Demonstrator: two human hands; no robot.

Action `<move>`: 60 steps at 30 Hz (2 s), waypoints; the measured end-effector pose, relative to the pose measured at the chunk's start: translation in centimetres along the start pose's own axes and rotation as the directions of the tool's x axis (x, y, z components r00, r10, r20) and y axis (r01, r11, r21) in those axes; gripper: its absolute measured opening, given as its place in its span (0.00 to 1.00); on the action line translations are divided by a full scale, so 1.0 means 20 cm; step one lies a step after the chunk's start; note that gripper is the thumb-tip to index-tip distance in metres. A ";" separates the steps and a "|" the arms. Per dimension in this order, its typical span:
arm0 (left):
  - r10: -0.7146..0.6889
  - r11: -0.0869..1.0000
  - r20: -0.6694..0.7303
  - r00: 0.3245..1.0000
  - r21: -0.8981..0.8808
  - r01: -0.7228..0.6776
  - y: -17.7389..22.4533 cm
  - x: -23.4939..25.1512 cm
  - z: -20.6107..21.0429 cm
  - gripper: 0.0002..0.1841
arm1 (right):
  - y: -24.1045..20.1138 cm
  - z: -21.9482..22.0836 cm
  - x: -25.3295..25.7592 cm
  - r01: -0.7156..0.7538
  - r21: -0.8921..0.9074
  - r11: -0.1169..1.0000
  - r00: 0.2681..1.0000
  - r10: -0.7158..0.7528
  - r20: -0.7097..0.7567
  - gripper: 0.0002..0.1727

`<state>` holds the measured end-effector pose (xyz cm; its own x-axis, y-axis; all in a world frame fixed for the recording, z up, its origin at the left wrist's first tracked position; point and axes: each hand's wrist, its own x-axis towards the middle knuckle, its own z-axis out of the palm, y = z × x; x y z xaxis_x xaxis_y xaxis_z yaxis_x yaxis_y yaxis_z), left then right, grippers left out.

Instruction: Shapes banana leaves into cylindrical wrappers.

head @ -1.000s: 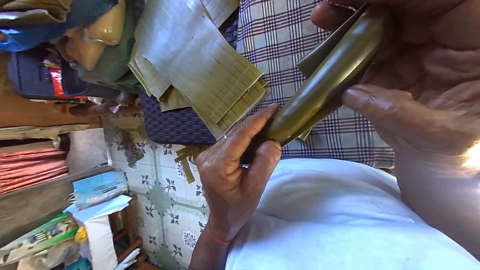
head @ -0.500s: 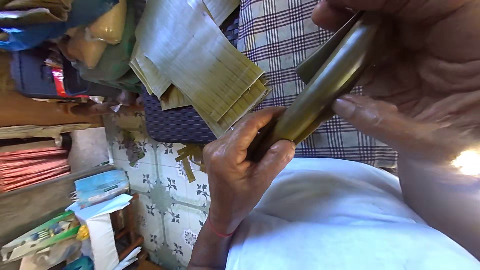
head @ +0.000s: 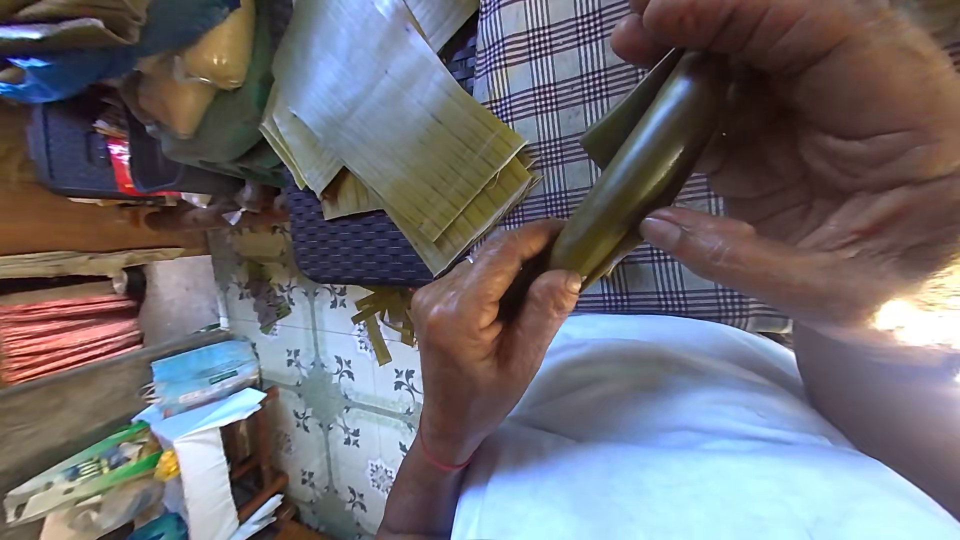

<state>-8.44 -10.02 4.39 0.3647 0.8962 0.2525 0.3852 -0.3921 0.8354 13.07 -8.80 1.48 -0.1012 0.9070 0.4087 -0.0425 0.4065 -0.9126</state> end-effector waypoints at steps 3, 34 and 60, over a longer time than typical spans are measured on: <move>-0.049 0.995 0.050 0.998 -0.082 0.053 0.01 0.00 -0.01 0.14 | -0.01 0.00 0.00 -0.003 -0.005 1.000 1.000 0.003 0.003 0.37; -0.058 0.998 -0.027 0.998 0.005 0.058 -0.02 0.03 0.02 0.28 | 0.01 0.00 0.02 0.027 -0.099 0.995 0.996 -0.019 0.085 0.40; -0.263 0.647 0.412 0.872 -0.595 0.476 -0.25 0.05 0.13 0.24 | 0.20 -0.07 0.06 -0.075 0.232 0.970 0.996 0.063 0.061 0.22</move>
<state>-7.76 -7.65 -0.89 0.5660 0.7996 -0.2007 -0.0813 0.2964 0.9516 14.20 -5.85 -1.70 -0.1638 0.9224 0.3498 -0.2644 0.3005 -0.9164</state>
